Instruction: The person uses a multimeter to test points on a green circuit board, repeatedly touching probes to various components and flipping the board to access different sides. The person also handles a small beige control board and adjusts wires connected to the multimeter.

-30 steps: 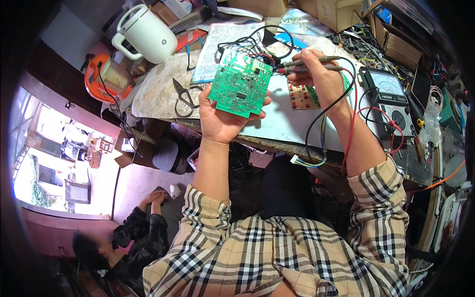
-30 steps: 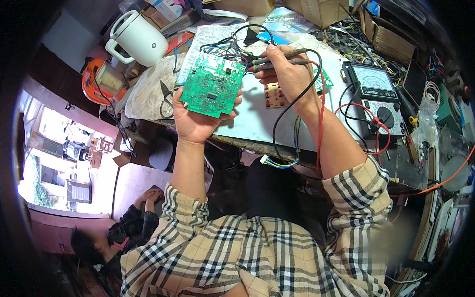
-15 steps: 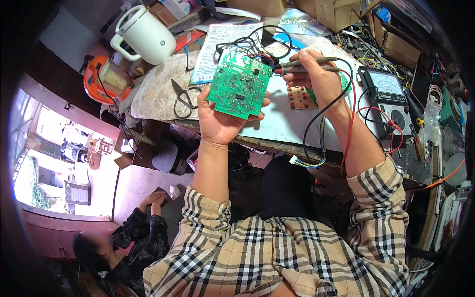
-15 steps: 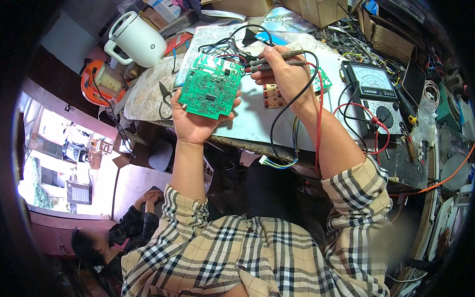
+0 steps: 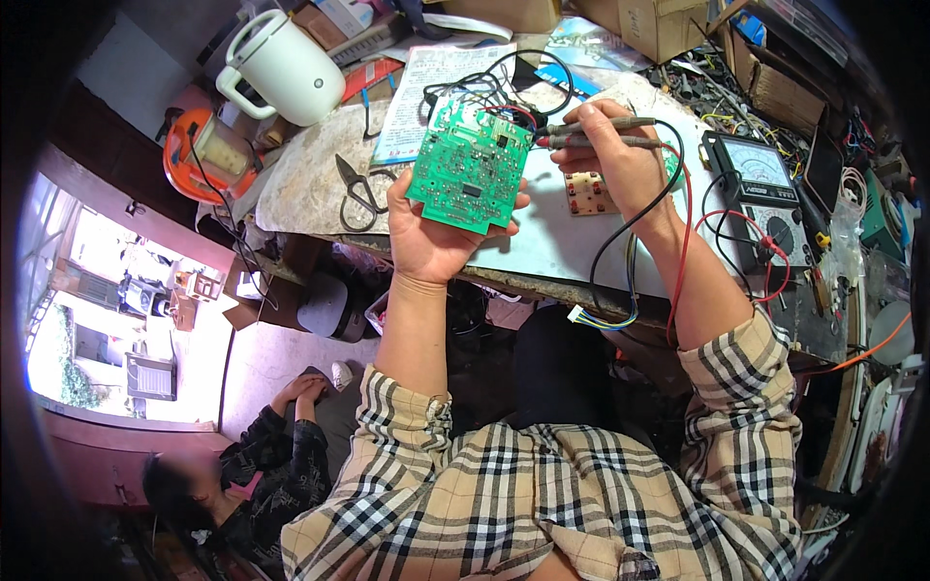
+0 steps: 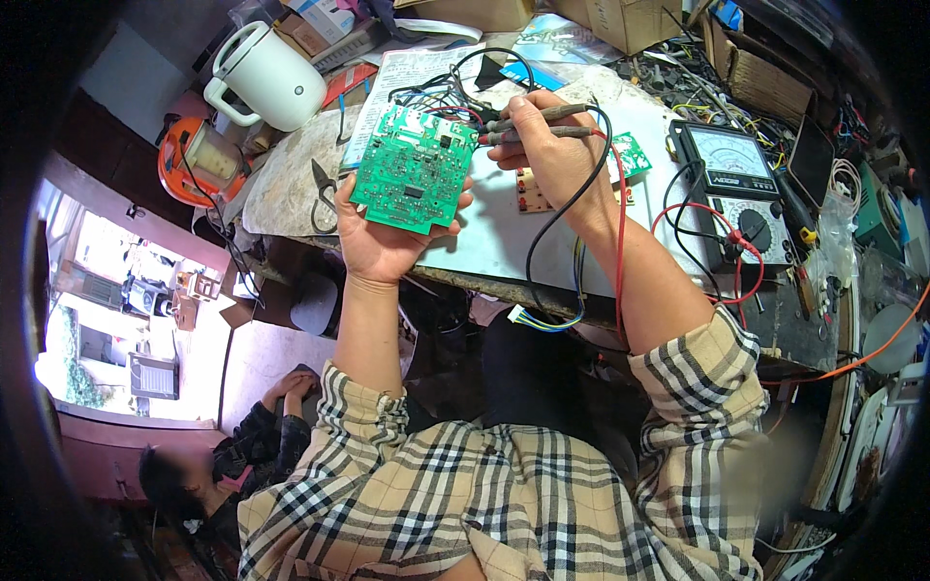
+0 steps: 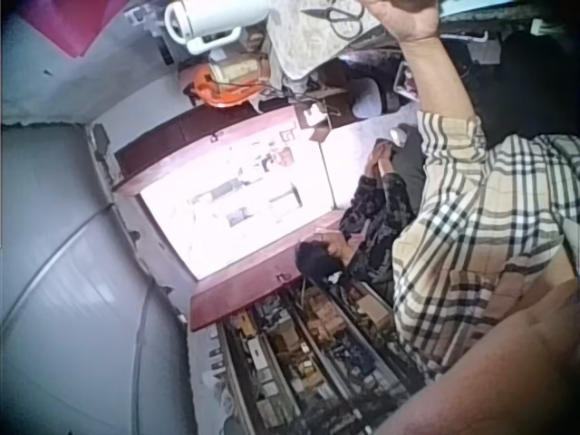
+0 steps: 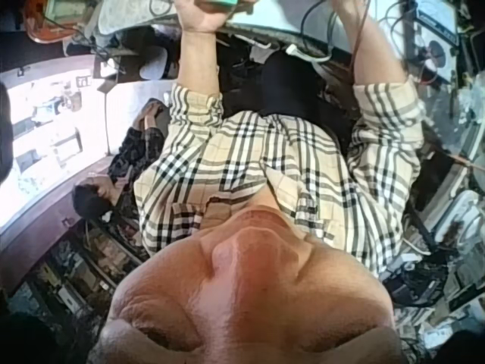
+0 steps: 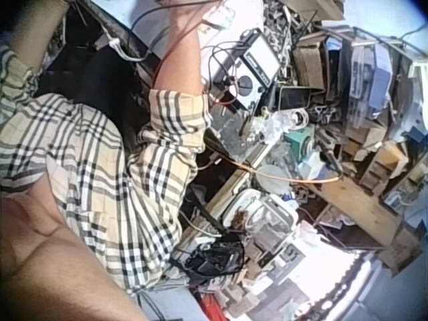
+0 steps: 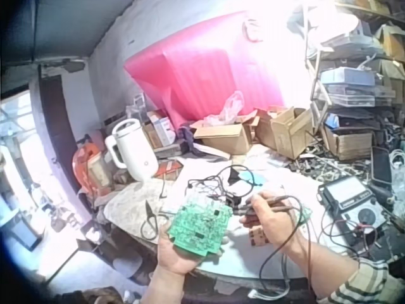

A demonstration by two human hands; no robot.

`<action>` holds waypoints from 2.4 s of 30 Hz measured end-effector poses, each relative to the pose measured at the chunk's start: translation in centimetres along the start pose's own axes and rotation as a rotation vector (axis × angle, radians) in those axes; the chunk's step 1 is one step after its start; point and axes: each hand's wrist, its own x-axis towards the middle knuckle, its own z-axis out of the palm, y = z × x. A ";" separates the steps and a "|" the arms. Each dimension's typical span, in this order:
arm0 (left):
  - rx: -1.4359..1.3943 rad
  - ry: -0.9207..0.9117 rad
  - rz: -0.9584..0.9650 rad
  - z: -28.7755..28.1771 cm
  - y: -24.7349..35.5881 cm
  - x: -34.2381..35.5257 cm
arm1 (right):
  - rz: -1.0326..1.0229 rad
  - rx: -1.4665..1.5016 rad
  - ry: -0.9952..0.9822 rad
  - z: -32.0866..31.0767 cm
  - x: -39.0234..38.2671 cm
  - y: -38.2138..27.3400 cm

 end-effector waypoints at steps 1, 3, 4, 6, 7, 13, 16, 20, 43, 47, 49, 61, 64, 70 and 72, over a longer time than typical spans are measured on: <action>0.003 -0.002 0.000 0.0 0.0 0.0 | -0.004 -0.015 0.004 0.0 0.0 0.0; -0.002 -0.009 -0.001 0.1 0.0 0.1 | -0.027 -0.024 0.007 -0.2 0.0 -0.1; -0.010 -0.013 0.000 0.1 -0.1 0.0 | -0.039 -0.029 0.008 -0.3 0.0 -0.2; -0.021 -0.018 0.002 0.1 0.0 0.0 | -0.040 -0.029 0.016 -0.4 0.0 -0.8; -0.022 -0.020 0.001 0.1 0.0 0.0 | -0.040 -0.029 0.019 -0.4 0.0 -0.9; -0.028 -0.027 -0.004 0.2 -0.1 0.0 | -0.020 -0.001 0.024 -0.6 0.2 -0.3; -0.027 -0.026 -0.003 0.1 -0.1 -0.1 | -0.010 -0.001 0.019 -0.6 0.2 -0.2; -0.026 -0.030 -0.002 0.2 -0.1 -0.1 | -0.002 -0.004 0.024 -0.6 0.1 -0.2; -0.019 -0.047 -0.006 0.1 0.0 0.0 | 0.017 -0.027 -0.046 -0.3 -0.3 -0.7; -0.015 -0.045 -0.004 0.0 0.0 0.0 | 0.022 -0.047 -0.053 -0.3 -0.3 -0.8; -0.014 -0.041 0.002 0.2 0.0 -0.1 | 0.039 -0.054 -0.071 -0.3 -0.3 -0.7; -0.081 0.008 0.012 0.0 -0.1 0.1 | 0.053 -0.068 -0.189 0.0 -1.0 -1.7; -0.078 0.006 0.019 -0.1 0.0 0.1 | 0.048 -0.114 -0.192 0.0 -1.1 -1.6; -0.070 -0.009 0.019 -0.1 -0.1 0.1 | 0.104 -0.124 -0.216 -0.1 -1.1 -1.7; -0.065 -0.011 0.021 -0.1 0.0 0.0 | 0.103 -0.143 -0.215 -0.1 -1.1 -1.5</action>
